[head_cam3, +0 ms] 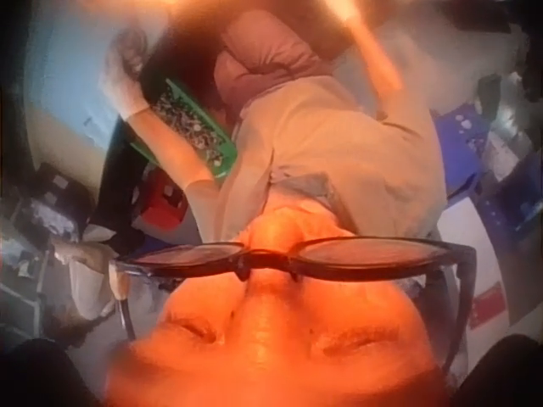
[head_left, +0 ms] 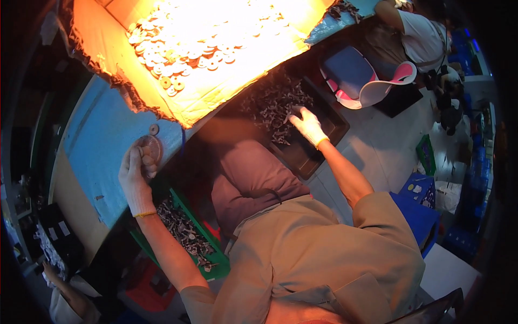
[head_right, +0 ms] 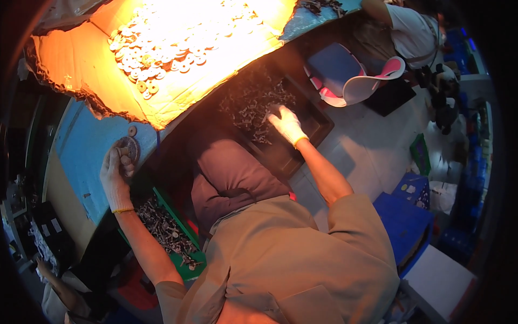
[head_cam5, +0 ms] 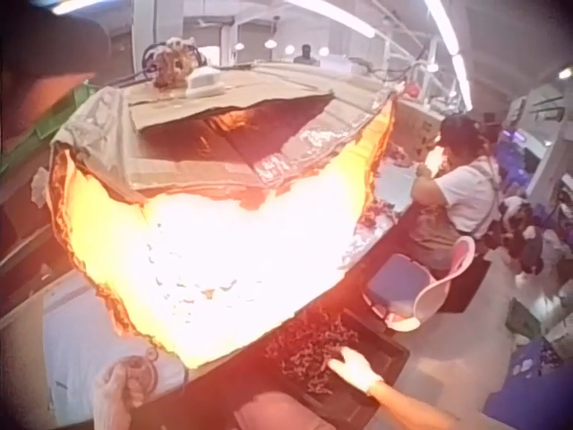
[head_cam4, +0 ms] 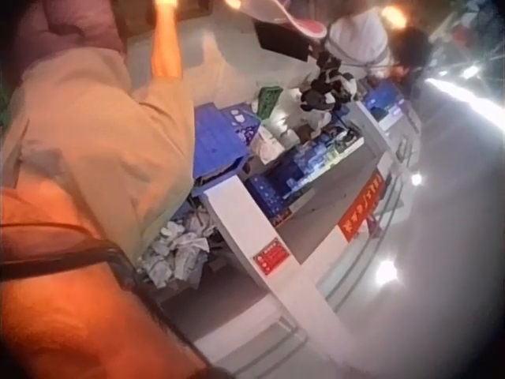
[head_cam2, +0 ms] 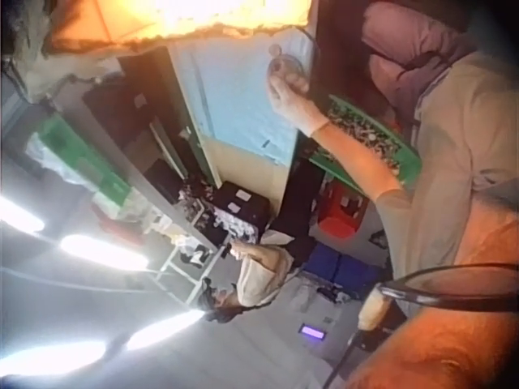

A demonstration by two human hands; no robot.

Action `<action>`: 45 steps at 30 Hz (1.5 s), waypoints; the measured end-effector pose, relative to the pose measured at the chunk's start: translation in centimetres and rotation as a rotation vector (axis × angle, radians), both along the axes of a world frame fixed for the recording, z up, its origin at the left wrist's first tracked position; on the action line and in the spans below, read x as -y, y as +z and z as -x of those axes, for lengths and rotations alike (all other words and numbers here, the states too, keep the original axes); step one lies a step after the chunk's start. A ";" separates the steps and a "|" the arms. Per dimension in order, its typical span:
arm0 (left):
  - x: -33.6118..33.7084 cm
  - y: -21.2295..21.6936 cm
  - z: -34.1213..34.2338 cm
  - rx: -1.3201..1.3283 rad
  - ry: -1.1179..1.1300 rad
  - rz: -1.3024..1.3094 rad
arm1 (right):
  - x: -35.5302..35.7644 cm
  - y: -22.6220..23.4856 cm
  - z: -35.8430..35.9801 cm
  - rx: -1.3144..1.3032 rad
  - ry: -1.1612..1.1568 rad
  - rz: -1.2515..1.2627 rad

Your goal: The person assembles small plastic and metal components by hand, taking parts from a cardboard box and placing the finished work in a green plastic tray.

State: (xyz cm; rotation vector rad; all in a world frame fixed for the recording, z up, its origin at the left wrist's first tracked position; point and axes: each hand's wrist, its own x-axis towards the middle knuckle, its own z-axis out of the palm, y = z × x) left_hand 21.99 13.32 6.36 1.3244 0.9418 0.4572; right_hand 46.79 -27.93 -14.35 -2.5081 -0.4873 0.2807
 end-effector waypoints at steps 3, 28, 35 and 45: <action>-0.6 -0.2 0.1 0.047 -0.061 0.019 | 1.7 1.1 0.2 -0.376 -0.165 -0.411; 9.2 1.2 5.2 0.348 0.076 0.312 | -24.0 23.1 14.9 -0.355 0.715 -0.494; 4.7 0.4 3.9 -0.113 0.118 -0.436 | -30.3 23.2 12.3 -0.103 0.657 -0.407; -0.2 -2.5 1.8 -0.071 -0.100 -0.336 | -34.9 26.5 13.2 0.291 0.980 0.208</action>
